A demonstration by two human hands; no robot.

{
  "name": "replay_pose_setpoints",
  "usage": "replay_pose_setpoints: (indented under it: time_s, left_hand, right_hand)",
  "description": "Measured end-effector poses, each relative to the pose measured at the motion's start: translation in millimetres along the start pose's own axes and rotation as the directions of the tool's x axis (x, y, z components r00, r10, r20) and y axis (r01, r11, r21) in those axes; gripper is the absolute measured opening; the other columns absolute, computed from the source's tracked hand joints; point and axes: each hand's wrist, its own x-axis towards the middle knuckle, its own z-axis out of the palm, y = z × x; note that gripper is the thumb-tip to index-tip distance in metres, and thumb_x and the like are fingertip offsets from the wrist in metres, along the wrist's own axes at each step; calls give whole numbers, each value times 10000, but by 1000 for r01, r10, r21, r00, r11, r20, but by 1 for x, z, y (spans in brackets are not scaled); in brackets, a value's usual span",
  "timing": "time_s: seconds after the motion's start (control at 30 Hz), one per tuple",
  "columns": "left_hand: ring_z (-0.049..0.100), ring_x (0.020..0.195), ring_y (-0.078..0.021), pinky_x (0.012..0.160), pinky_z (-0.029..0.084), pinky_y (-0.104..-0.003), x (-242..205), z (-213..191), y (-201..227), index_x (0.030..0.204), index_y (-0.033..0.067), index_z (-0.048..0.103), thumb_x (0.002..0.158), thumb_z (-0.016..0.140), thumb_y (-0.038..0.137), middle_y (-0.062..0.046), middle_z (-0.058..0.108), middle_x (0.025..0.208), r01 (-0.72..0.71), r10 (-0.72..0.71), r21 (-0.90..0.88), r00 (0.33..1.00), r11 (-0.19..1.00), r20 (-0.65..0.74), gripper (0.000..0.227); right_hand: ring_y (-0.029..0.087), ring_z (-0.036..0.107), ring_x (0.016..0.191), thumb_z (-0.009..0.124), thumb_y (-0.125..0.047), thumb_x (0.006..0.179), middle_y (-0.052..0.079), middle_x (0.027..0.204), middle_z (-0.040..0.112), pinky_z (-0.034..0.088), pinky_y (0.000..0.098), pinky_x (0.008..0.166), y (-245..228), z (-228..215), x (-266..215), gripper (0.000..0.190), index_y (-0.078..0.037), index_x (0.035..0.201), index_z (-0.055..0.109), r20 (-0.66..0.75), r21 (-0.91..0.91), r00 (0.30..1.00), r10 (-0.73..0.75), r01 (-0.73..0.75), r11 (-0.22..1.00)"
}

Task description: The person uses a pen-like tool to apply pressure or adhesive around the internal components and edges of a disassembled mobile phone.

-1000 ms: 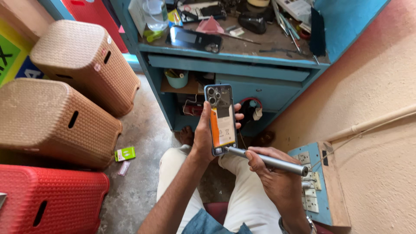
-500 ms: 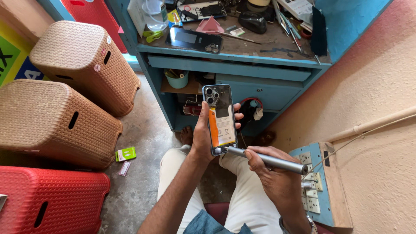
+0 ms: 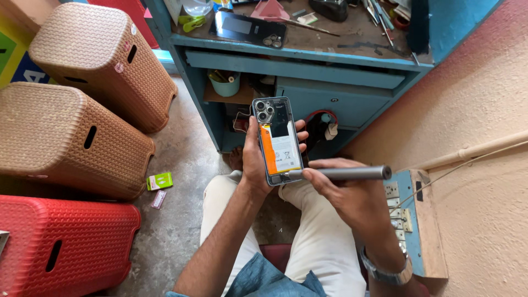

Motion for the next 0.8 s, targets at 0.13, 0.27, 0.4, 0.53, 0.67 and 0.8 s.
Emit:
replay_pose_setpoints:
  time_s: [0.13,0.27,0.4,0.53,0.67,0.8]
  left_hand:
    - [697,1098,-307,898,622,-411,2,-2,2,1464,20,500,1070,235,649,-251,639,1330,-12,13,6,1000,1000,-17,788]
    - [690,1108,-310,901,621,-418,3,-4,3,1458,28,504,1059,226,663,-247,634,1331,-2,2,-12,1000,1000,-12,800]
    - [679,1119,-307,908,615,-425,6,-4,5,1452,27,505,1045,223,679,-240,629,1337,13,-14,-21,999,1000,-36,818]
    - [674,1122,-309,911,604,-432,6,-7,4,1462,31,501,1051,229,684,-236,625,1344,8,-8,-46,1000,999,-8,818]
    - [675,1118,-309,913,604,-433,8,-5,4,1458,18,502,1048,231,694,-230,628,1348,19,-19,-70,1000,997,-1,836]
    - [673,1124,-307,920,602,-431,6,-4,5,1461,23,504,1047,236,689,-231,629,1349,4,-5,-29,1000,1000,-16,829]
  right_hand:
    - [53,662,643,832,-199,831,43,758,776,524,222,531,-8,-1,15,227,-43,995,812,72,-38,994,-87,90,995]
    - [70,692,621,846,-206,818,58,744,798,542,235,534,-16,-1,22,220,-55,976,821,88,-131,995,-44,56,990]
    - [66,713,681,831,-200,829,66,786,818,576,237,592,-23,0,27,215,-36,967,814,193,-20,975,-112,118,993]
    - [72,716,691,839,-206,817,72,796,815,589,247,614,-23,2,31,236,-30,972,813,212,-50,971,-109,122,991]
    - [77,714,701,833,-202,820,72,809,817,593,248,622,-22,2,33,236,-28,980,813,208,-34,968,-142,152,988]
    - [89,721,693,826,-201,829,73,798,818,592,255,615,-24,2,31,223,-30,971,816,208,-40,971,-119,130,991]
